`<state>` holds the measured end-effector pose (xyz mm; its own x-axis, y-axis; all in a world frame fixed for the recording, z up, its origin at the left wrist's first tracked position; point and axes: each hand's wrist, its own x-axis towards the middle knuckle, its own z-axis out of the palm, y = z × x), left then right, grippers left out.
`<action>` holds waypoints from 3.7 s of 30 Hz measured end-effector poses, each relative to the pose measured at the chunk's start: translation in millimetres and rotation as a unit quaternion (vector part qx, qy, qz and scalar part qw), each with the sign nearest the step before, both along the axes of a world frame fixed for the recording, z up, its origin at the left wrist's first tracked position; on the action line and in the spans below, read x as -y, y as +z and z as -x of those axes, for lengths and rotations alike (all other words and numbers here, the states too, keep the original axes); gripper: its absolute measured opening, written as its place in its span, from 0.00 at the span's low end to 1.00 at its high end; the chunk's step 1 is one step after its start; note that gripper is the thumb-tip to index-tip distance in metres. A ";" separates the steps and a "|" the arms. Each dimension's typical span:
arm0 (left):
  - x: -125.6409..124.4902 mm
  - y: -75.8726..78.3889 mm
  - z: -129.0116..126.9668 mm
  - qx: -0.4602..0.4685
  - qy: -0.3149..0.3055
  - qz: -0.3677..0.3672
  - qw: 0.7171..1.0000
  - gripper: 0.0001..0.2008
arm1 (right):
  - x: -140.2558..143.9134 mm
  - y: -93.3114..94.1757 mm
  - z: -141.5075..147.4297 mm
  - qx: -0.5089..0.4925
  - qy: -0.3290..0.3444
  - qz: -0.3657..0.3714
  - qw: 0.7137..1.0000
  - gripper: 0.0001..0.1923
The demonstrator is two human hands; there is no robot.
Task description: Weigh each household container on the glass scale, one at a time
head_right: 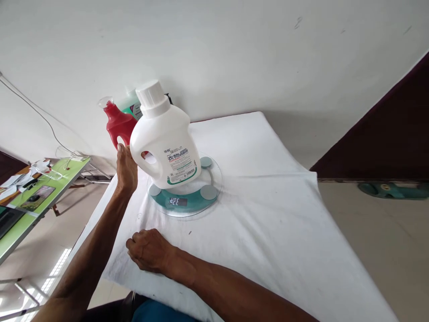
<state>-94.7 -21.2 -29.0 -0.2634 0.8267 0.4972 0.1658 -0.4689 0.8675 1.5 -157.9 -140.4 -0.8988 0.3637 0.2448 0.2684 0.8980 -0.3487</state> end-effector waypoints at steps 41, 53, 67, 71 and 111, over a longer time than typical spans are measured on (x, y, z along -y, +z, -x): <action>15.1 -95.4 44.9 0.119 0.098 0.188 0.970 0.26 | 18.9 -14.5 4.7 -0.018 0.044 -0.105 0.993 0.07; 18.0 -94.7 43.9 0.120 0.099 0.195 0.968 0.25 | 20.4 -19.0 4.2 -0.025 0.037 -0.107 0.993 0.07; 17.3 -95.3 44.9 0.106 0.105 0.191 0.970 0.25 | 17.4 -12.2 2.6 -0.027 0.044 -0.107 0.993 0.09; 14.5 -98.1 47.8 0.103 0.112 0.181 0.972 0.24 | 15.6 -11.4 2.5 -0.014 0.052 -0.094 0.994 0.09; 38.2 -69.9 31.6 -0.063 0.111 0.026 0.991 0.25 | 18.0 -18.6 3.3 -0.070 0.011 -0.096 0.993 0.10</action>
<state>-126.3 -59.4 -98.9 -0.3800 0.7812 0.4953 0.3687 -0.3632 0.8557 -1.8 -175.9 -159.0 -0.8583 0.2786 0.4310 0.2091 0.9568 -0.2021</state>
